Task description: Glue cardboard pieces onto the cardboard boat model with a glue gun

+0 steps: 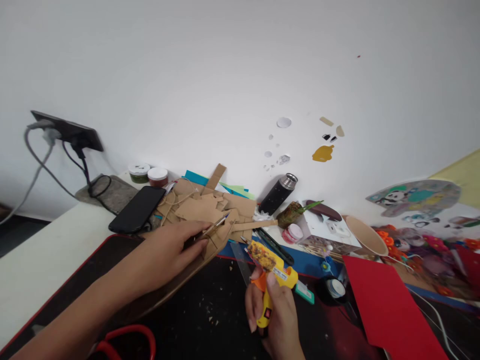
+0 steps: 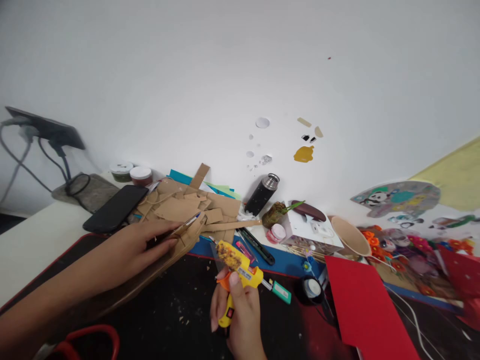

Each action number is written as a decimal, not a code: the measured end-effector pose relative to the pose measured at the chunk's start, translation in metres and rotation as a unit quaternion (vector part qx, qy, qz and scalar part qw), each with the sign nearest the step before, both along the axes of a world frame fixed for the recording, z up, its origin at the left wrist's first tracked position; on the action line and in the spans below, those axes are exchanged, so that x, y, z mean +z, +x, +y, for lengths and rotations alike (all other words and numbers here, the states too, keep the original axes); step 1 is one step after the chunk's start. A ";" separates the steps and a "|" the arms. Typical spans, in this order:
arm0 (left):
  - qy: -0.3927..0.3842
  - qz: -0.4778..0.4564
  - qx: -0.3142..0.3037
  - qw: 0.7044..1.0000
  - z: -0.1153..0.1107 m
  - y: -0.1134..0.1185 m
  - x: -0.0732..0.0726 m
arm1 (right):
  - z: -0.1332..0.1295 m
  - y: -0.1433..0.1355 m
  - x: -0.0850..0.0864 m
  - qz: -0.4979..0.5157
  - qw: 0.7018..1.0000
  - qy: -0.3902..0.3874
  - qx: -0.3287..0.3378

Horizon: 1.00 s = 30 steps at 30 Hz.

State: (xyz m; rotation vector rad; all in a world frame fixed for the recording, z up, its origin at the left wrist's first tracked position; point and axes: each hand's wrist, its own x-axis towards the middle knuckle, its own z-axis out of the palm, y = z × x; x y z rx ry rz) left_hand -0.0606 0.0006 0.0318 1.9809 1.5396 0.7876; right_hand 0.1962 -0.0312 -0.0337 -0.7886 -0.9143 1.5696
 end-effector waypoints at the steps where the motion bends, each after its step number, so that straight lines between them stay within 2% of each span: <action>1: -0.010 -0.009 0.007 1.000 0.000 0.001 -0.002 | -0.001 -0.001 0.001 0.000 1.000 0.002 0.004; 5: -0.058 -0.038 0.010 0.998 0.003 0.003 -0.007 | 0.000 -0.002 0.006 -0.013 1.000 -0.006 0.000; 11: -0.122 -0.100 -0.034 0.987 0.008 0.006 -0.014 | 0.002 -0.002 0.013 -0.022 0.999 -0.004 -0.022; 16: -0.156 -0.134 -0.040 0.978 0.007 0.016 -0.011 | 0.002 -0.002 0.012 -0.007 0.999 -0.014 -0.034; 23: -0.148 -0.139 -0.026 0.979 0.004 0.023 -0.003 | 0.002 -0.002 0.014 -0.007 0.999 -0.022 -0.036; 30: -0.189 -0.163 -0.086 0.964 -0.001 0.023 -0.009 | 0.009 -0.004 0.015 -0.042 0.995 -0.055 -0.075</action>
